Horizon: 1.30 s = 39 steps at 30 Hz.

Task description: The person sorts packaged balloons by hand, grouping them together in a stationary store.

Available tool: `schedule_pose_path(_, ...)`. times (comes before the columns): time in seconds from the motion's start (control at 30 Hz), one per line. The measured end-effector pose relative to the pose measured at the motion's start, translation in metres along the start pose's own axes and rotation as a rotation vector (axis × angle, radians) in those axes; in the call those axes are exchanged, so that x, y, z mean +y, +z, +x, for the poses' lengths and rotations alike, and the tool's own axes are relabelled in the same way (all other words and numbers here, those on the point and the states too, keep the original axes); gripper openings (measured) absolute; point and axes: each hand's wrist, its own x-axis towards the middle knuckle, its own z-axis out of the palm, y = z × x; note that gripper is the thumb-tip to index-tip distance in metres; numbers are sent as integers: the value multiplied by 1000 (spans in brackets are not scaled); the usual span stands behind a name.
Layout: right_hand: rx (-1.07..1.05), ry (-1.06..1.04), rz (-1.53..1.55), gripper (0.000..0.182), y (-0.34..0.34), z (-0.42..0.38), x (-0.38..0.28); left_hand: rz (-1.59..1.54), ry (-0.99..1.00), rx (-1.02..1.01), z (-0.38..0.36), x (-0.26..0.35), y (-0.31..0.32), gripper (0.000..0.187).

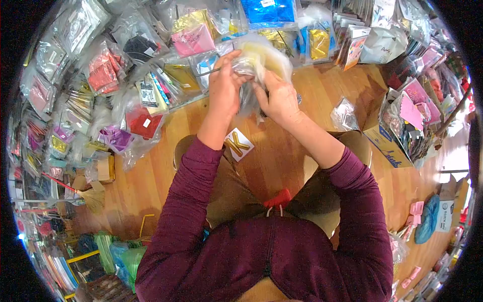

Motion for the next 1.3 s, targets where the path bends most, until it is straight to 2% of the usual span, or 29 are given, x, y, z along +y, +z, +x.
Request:
schedule_pose_path(0.03, 1, -1, 4, 28, -5, 1, -4, -126, -41, 19, 3, 0, -5, 32)
schedule_pose_path(0.1, -14, -155, 67, 19, -19, 6, -13, -103, -45, 11, 7, 4, -15, 34)
schedule_pose_path(0.13, -12, -157, 73, 19, -29, 11, -15, -157, -25, -18, 8, 6, -18, 33)
schedule_pose_path(0.2, -14, -136, 541, 19, -58, 22, -15, -224, -3, -89, 8, 15, -21, 31)
schedule_pose_path(0.27, 159, 6, 766, 20, -92, 36, -22, -300, 6, -75, 6, 21, -22, 30)
schedule_pose_path(0.3, 137, 55, 782, 20, -107, 42, -14, -383, 12, -58, 5, 22, -22, 28)
schedule_pose_path(0.37, 129, 131, 716, 19, -107, 46, 8, -342, -7, -54, 4, 21, -21, 27)
schedule_pose_path(0.43, 48, 88, 417, 18, -88, 42, 25, -297, -26, -63, 4, 17, -17, 26)
schedule_pose_path(0.47, -4, 1, 372, 20, -74, 41, 33, -290, -43, -79, 3, 13, -15, 27)
schedule_pose_path(0.57, -239, 61, 463, 21, -55, 33, 18, -262, -99, -85, -3, 9, -6, 28)
schedule_pose_path(0.63, -227, 88, 370, 28, -57, 32, 18, -237, -127, -60, -4, 8, -4, 28)
schedule_pose_path(0.7, -223, 109, 283, 35, -60, 32, 15, -252, -176, -237, 0, 4, -6, 30)
schedule_pose_path(0.8, -53, -99, -62, 40, -68, 31, 12, -335, -229, -194, 2, -3, -3, 31)
schedule_pose_path(0.93, -71, -161, -109, 35, -64, 28, 16, -317, -242, -206, 1, -3, 4, 31)
schedule_pose_path(1.0, -66, -59, 84, 30, -59, 32, 28, -338, -197, -250, 1, -6, 6, 29)
schedule_pose_path(1.03, -63, -57, 83, 30, -56, 32, 35, -337, -199, -253, 0, -4, 5, 29)
schedule_pose_path(1.1, -34, 224, 286, 29, -48, 32, 54, -166, -108, -435, -2, 2, 2, 26)
schedule_pose_path(1.17, 2, 258, 375, 28, -42, 33, 67, -53, -90, -397, -10, 18, 2, 24)
schedule_pose_path(1.23, 31, 189, 392, 29, -51, 33, 66, 510, 188, -32, -16, 38, -2, 25)
schedule_pose_path(1.3, 18, 156, 291, 29, -62, 36, 63, 922, 812, 242, -16, 64, -2, 22)
